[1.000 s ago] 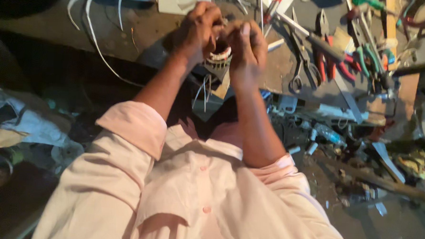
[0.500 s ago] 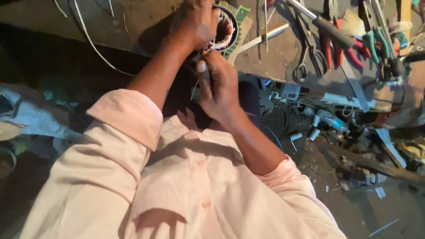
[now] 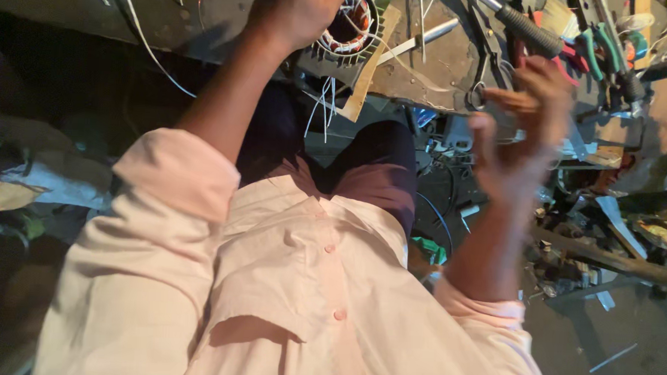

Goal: The person works on a motor stator on a cluttered workbench, inserting white insulating strips into the copper coil slots, tucking wires into place, cutting material with scissors, and tapping the assembly with a hammer. They repeatedly adjust the windings and press components into the stator slots by hand.

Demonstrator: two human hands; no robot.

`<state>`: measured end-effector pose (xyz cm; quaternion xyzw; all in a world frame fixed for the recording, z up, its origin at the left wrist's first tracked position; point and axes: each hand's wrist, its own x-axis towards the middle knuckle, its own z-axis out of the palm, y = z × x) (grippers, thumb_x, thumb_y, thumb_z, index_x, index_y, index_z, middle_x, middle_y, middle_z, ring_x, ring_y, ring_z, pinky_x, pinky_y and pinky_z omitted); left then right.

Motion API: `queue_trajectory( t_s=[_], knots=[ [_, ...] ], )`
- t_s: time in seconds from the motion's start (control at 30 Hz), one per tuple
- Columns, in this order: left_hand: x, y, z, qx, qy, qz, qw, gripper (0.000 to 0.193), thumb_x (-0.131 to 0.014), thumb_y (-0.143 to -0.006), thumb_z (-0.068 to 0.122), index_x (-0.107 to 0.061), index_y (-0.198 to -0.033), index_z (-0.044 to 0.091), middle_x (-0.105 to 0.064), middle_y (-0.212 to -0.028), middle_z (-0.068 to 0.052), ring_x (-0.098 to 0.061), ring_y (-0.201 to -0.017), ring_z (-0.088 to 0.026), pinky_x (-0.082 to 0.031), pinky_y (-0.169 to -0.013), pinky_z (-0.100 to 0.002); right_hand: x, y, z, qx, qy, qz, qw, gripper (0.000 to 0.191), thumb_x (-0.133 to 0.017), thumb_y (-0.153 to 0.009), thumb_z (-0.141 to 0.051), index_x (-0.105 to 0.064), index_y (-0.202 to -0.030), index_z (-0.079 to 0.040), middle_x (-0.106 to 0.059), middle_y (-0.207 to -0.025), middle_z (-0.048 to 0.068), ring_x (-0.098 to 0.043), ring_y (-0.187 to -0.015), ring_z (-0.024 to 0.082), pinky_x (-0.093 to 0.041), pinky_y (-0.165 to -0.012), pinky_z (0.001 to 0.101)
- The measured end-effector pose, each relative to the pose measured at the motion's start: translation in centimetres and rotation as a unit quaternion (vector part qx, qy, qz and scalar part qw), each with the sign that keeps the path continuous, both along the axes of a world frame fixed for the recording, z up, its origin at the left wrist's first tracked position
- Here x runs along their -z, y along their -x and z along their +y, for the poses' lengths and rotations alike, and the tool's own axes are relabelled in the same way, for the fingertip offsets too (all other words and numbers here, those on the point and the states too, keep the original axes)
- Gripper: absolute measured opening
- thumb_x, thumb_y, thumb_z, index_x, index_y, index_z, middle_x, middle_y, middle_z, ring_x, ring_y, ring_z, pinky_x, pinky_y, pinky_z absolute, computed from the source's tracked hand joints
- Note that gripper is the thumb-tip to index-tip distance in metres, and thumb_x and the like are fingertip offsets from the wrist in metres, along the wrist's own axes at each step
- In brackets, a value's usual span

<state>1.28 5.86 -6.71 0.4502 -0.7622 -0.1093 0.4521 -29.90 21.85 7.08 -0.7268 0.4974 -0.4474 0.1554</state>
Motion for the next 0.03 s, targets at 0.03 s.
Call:
queue_trajectory(
  t_s=[0.03],
  knots=[
    [-0.87, -0.83, -0.65, 0.0, -0.001, -0.003, 1.0, 0.022, -0.073, -0.097, 0.023, -0.071, -0.085, 0.005, -0.069, -0.072, -0.017, -0.067, -0.063, -0.04, -0.052, -0.053, -0.048, -0.67, 1.9, -0.03, 0.0, 0.037, 0.031, 0.999, 0.046, -0.076, -0.108, -0.02, -0.052, -0.146, -0.007, -0.047, -0.15, 0.01, -0.063, -0.127, 0.031, -0.061, -0.098, 0.038]
  ],
)
